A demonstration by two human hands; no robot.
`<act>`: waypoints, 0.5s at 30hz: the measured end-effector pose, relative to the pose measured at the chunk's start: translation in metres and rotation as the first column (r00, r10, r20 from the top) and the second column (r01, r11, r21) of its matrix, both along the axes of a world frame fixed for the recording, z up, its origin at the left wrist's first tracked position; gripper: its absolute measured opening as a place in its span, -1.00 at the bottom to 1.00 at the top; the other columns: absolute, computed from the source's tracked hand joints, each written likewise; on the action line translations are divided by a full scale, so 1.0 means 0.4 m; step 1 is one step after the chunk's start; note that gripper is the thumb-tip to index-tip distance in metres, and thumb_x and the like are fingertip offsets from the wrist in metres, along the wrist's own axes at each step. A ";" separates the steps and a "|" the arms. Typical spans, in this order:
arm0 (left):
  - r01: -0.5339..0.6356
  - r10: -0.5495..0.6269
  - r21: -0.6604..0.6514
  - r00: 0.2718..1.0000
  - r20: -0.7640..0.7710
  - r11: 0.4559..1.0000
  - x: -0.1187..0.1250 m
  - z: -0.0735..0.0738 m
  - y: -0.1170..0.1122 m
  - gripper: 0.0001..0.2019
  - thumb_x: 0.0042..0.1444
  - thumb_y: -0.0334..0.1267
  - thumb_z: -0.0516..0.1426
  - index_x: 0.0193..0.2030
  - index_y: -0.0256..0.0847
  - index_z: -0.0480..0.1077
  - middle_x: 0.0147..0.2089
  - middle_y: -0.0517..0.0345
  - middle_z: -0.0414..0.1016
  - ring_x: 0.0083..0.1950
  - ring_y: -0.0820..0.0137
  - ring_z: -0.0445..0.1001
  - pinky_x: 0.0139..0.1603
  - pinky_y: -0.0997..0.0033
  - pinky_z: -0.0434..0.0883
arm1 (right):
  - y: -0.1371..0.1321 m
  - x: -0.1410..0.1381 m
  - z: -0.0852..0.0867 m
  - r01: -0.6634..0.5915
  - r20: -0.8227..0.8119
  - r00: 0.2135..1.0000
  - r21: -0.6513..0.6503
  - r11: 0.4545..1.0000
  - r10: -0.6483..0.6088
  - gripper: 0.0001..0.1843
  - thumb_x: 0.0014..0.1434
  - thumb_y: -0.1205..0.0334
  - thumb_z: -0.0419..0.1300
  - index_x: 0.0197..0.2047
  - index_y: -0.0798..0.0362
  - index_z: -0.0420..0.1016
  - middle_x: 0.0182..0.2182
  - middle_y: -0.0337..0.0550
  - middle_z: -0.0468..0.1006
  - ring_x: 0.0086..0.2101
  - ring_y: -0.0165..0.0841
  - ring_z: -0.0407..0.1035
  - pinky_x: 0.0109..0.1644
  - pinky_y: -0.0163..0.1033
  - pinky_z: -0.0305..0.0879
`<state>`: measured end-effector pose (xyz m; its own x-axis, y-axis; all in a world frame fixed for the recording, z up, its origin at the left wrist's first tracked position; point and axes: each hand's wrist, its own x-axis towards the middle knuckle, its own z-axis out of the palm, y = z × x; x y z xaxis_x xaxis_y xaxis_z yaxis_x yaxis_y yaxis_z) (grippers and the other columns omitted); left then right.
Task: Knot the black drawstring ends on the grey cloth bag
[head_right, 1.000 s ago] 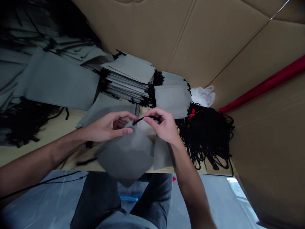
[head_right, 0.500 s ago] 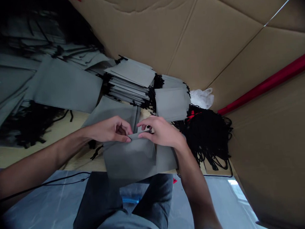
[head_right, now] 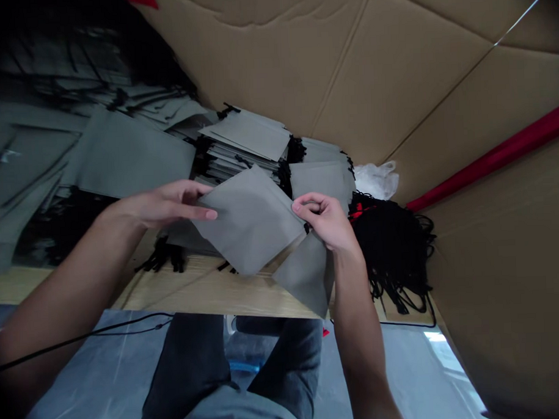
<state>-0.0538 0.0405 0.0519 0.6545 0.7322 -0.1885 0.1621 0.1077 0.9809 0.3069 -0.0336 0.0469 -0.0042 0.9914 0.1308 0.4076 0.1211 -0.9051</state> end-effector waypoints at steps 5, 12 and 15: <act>-0.338 0.343 0.152 0.939 -0.008 0.929 -0.016 -0.030 0.046 -0.46 -0.20 -0.11 0.61 -0.10 -0.16 0.55 -0.22 0.14 0.66 -0.24 0.32 0.59 -0.18 0.31 0.55 | -0.006 -0.055 -0.027 -0.034 0.054 0.998 0.002 0.999 0.033 -0.59 0.29 -0.13 0.48 0.03 0.00 0.76 -0.45 -0.24 0.65 -0.48 -0.39 0.32 -0.35 -0.25 0.17; -0.597 0.647 0.424 0.762 0.032 0.681 -0.025 -0.073 0.092 -0.48 -0.02 -0.06 0.55 -0.04 -0.16 0.46 -0.17 0.19 0.52 -0.16 0.38 0.45 -0.09 0.28 0.44 | -0.024 -0.125 -0.055 -0.187 0.270 0.945 -0.017 0.982 0.185 -0.70 0.40 0.10 0.35 0.07 -0.05 0.87 -0.10 -0.08 0.83 -0.23 -0.23 0.56 -0.21 -0.16 0.38; -0.568 0.678 0.550 0.735 0.003 0.612 -0.016 -0.085 0.094 -0.58 0.04 -0.08 0.51 -0.06 -0.17 0.52 -0.22 0.18 0.49 -0.25 0.39 0.37 -0.15 0.25 0.41 | -0.022 -0.144 -0.068 -0.231 0.325 0.918 -0.031 0.973 0.228 -0.70 0.45 0.10 0.33 0.13 -0.06 0.84 0.00 -0.08 0.85 -0.20 -0.21 0.59 -0.18 -0.13 0.41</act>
